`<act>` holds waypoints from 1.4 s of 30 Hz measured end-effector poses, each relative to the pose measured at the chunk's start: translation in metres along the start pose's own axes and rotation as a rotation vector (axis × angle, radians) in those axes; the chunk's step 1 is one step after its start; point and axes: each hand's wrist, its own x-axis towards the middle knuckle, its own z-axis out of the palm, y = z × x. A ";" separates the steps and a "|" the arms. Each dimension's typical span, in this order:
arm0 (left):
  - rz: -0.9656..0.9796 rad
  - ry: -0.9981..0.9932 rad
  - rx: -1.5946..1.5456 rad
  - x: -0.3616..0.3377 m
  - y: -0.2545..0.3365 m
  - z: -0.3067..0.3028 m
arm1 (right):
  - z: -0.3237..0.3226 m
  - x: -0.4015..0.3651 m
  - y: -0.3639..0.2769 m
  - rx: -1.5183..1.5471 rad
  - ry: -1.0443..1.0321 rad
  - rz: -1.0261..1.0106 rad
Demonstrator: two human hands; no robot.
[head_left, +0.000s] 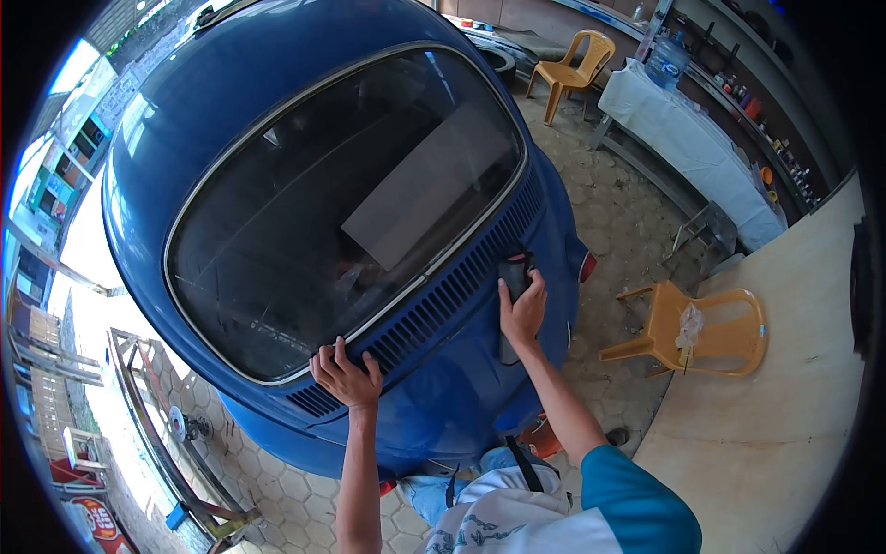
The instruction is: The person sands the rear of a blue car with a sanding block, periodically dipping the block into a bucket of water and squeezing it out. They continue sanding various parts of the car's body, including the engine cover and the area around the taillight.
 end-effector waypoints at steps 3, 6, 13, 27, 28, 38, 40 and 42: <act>-0.002 -0.006 -0.001 -0.001 0.001 -0.004 | -0.004 0.051 0.012 -0.037 -0.029 0.293; -0.008 0.008 -0.003 0.002 0.002 -0.001 | -0.007 0.053 -0.012 -0.071 -0.037 0.293; -0.004 -0.020 -0.031 0.004 0.002 -0.002 | -0.005 0.006 -0.033 -0.001 0.018 -0.265; -0.017 0.023 -0.068 0.012 0.002 -0.004 | 0.003 -0.144 -0.061 -0.032 -0.012 -0.472; -0.017 0.016 -0.071 0.007 0.002 -0.005 | -0.002 -0.131 -0.077 -0.030 -0.010 -0.444; -0.060 0.007 -0.106 0.008 0.003 -0.007 | 0.011 -0.196 -0.009 -0.019 -0.089 -0.641; -0.059 0.016 -0.109 0.007 0.003 -0.005 | 0.016 -0.181 -0.030 -0.014 -0.051 -0.621; -0.058 0.009 -0.097 0.006 0.002 -0.005 | 0.007 -0.168 -0.062 -0.021 -0.027 -0.573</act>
